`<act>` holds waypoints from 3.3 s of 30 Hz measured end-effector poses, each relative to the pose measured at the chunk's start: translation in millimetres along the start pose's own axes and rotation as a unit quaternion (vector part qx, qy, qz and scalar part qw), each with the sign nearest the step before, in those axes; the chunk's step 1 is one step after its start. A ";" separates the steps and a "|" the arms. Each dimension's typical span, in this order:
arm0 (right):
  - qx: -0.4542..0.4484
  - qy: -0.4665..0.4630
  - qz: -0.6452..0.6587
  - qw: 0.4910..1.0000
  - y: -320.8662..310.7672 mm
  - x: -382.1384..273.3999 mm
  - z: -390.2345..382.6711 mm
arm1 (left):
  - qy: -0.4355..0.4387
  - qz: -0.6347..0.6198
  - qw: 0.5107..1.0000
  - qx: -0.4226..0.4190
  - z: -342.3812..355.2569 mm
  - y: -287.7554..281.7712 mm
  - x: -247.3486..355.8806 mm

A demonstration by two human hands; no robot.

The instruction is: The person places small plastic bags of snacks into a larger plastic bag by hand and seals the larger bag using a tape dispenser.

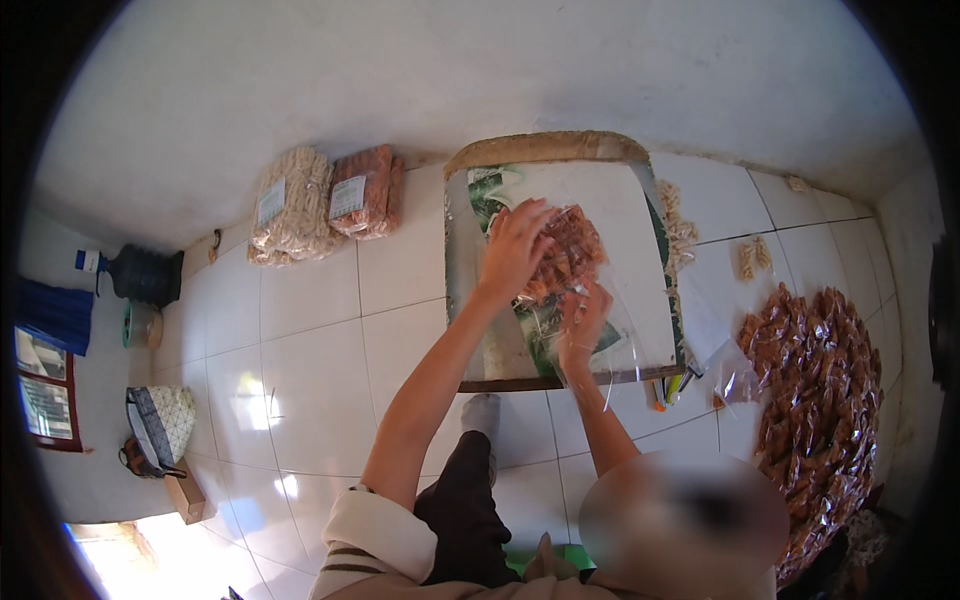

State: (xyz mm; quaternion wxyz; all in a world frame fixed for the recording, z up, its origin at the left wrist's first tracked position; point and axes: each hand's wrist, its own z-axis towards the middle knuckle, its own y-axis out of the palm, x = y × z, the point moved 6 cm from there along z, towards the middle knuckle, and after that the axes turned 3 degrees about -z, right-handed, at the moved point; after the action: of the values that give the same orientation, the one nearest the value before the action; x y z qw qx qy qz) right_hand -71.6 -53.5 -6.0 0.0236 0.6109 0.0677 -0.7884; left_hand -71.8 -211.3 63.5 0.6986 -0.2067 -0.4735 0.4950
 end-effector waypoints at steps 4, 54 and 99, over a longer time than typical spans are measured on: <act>0.054 0.048 0.026 0.997 -13.1 2.2 -9.9 | 0.013 0.144 0.988 -0.058 -8.5 17.0 19.3; -0.183 0.067 0.060 0.979 16.2 -3.8 -6.9 | -0.366 -0.352 0.832 0.225 -71.4 42.2 -35.4; -0.213 -0.138 -0.076 0.964 15.5 9.1 24.4 | -0.184 0.042 0.982 -0.020 -23.7 29.8 2.7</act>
State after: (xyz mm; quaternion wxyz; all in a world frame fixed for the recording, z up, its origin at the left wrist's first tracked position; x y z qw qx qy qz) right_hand -95.5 -71.8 -10.1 0.1023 0.4698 0.2769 -0.8320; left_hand -65.9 -192.0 31.1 0.5740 -0.1462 -0.5944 0.5439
